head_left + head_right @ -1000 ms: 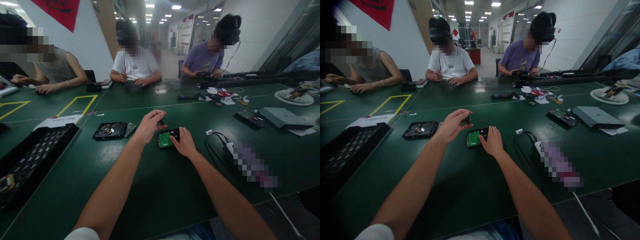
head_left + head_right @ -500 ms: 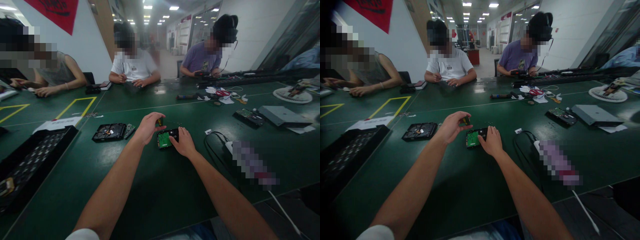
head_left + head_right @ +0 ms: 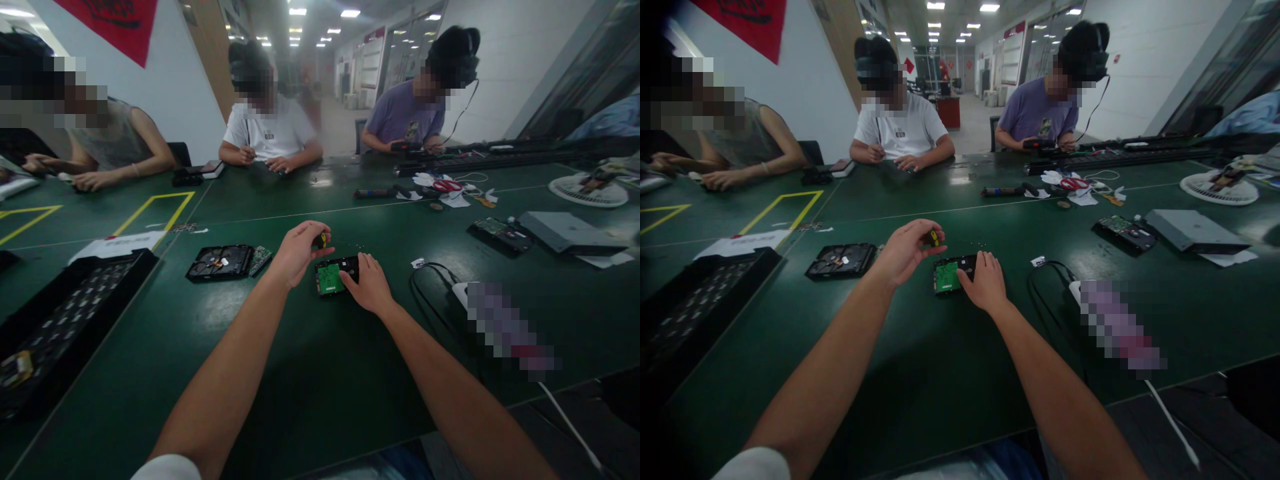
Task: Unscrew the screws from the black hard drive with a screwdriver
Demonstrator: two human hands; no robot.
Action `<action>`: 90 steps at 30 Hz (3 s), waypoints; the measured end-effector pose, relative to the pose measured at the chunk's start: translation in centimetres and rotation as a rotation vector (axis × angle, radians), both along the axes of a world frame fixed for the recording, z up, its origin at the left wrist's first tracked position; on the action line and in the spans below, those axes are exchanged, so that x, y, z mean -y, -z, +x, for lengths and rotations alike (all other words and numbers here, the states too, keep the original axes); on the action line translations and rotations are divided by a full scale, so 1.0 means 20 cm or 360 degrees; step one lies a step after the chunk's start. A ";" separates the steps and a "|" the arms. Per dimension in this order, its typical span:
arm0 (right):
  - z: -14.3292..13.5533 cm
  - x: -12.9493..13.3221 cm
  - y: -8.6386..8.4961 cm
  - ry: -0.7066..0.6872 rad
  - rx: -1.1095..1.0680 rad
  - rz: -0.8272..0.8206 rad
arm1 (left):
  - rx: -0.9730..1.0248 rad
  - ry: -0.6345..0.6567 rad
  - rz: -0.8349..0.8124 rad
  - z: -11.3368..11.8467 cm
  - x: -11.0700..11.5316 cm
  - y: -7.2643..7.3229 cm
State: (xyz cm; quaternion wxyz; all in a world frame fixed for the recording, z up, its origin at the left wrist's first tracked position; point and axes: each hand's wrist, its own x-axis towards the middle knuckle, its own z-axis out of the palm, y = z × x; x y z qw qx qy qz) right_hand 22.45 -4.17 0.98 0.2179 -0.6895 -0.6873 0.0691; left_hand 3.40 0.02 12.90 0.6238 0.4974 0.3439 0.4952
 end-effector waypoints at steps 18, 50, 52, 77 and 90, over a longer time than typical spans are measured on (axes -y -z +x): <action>0.00 -0.01 0.02 -0.0022 0.0012 0.0040 | -0.0043 0.0090 -0.0058 -0.02 0.01 0.00; 0.00 -0.01 0.01 -0.0027 0.0002 0.0045 | -0.0304 -0.0040 0.0043 0.00 0.04 -0.05; 0.00 -0.01 0.02 -0.0025 -0.0005 0.0052 | -0.0273 -0.0008 0.0066 0.00 0.04 -0.06; 0.00 -0.02 0.02 -0.0011 0.0009 0.0048 | -0.0324 0.0026 0.0174 0.00 0.02 -0.01; 0.00 -0.01 0.01 -0.0020 0.0003 0.0037 | -0.0115 0.0050 -0.0003 -0.01 0.00 0.02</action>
